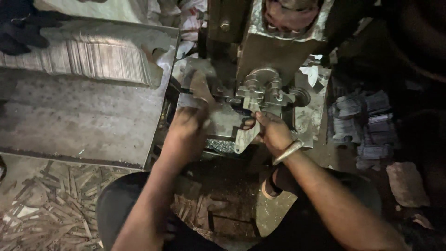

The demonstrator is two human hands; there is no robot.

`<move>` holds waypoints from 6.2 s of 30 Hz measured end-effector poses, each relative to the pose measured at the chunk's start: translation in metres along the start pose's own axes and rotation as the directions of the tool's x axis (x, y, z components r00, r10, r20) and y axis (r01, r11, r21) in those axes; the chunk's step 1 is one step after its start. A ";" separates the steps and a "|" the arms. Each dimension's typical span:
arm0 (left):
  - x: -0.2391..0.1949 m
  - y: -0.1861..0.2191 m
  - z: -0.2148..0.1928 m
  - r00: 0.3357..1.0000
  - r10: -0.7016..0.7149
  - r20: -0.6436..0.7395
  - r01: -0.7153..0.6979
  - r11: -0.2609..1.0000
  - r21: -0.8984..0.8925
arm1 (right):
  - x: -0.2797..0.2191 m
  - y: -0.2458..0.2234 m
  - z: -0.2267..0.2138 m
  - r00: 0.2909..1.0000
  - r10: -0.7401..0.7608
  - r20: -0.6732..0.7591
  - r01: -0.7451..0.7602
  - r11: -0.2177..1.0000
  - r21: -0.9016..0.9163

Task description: Operating a stamping press to form or punch metal components from sheet metal pieces.

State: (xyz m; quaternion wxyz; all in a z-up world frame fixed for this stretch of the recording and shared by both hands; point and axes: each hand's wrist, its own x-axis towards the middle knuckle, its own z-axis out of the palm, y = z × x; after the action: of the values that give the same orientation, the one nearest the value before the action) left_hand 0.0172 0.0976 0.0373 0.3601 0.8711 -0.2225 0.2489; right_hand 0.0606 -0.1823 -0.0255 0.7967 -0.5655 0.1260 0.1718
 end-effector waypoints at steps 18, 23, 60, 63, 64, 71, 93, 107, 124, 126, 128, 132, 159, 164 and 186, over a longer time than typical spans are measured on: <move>-0.034 0.061 0.090 0.962 0.171 0.212 -0.175 0.985 -0.002 | -0.092 -0.084 -0.051 0.774 -0.579 -0.256 0.135 0.546 -0.827; -0.024 0.050 0.096 0.894 0.342 0.290 -0.439 0.798 0.413 | -0.068 -0.090 -0.087 0.785 -0.544 -0.296 0.230 0.699 -0.677; 0.002 -0.013 0.007 1.000 -0.008 -0.027 0.014 0.967 0.254 | -0.025 0.010 -0.016 0.983 -0.154 0.096 0.181 0.838 -0.514; -0.008 -0.037 0.019 0.990 -0.132 0.049 0.119 0.971 0.208 | 0.000 0.012 -0.020 0.995 -0.089 0.055 0.099 0.968 -0.231; -0.008 -0.044 0.021 0.966 -0.224 0.129 0.205 0.967 0.150 | 0.005 0.004 -0.012 0.998 -0.058 0.029 0.061 0.988 -0.145; -0.011 -0.034 0.024 0.995 -0.092 0.029 0.083 0.968 0.235 | -0.001 -0.010 0.004 0.998 0.004 -0.065 -0.013 0.990 -0.137; -0.039 0.040 0.099 0.929 0.306 0.208 -0.357 0.888 0.289 | -0.096 -0.052 -0.038 0.749 -0.657 -0.088 0.170 0.319 -0.932; -0.029 0.039 0.115 0.950 0.196 0.241 -0.237 0.960 0.152 | -0.029 -0.097 -0.080 0.580 -0.814 -0.038 -0.091 -0.019 -0.996; -0.021 0.047 0.088 0.889 0.373 0.265 -0.450 0.818 0.358 | -0.073 -0.023 0.018 0.627 -0.593 0.506 0.479 -0.219 -0.850; -0.026 0.041 0.082 0.920 0.319 0.230 -0.364 0.911 0.192 | -0.084 -0.033 0.018 0.571 -0.593 0.568 0.518 -0.277 -0.810; -0.021 0.051 0.052 0.944 0.251 0.215 -0.260 0.966 0.014 | -0.092 -0.029 0.011 0.518 -0.586 0.623 0.556 -0.323 -0.766; 0.007 0.045 -0.002 0.972 -0.125 0.199 0.123 0.992 0.021 | -0.092 -0.021 0.013 0.867 -0.354 0.351 0.435 0.192 -0.880; -0.008 -0.029 0.017 0.997 -0.071 -0.008 0.071 0.991 0.116 | -0.001 0.001 -0.010 0.997 0.012 0.079 -0.014 0.999 0.035; -0.006 0.012 0.013 0.985 -0.014 0.171 0.013 1.000 0.008 | -0.035 -0.018 -0.003 0.994 0.024 -0.110 -0.037 0.993 -0.115; -0.023 0.043 0.109 0.957 0.283 0.064 -0.290 0.941 0.173 | -0.022 -0.094 -0.102 0.616 -0.781 -0.106 0.067 0.186 -0.980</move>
State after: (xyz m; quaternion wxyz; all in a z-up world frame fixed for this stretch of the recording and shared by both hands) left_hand 0.0046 -0.0050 -0.0214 0.2353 0.8632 -0.3301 0.3010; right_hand 0.0788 -0.3098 0.0307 0.2529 -0.9371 0.0739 -0.2291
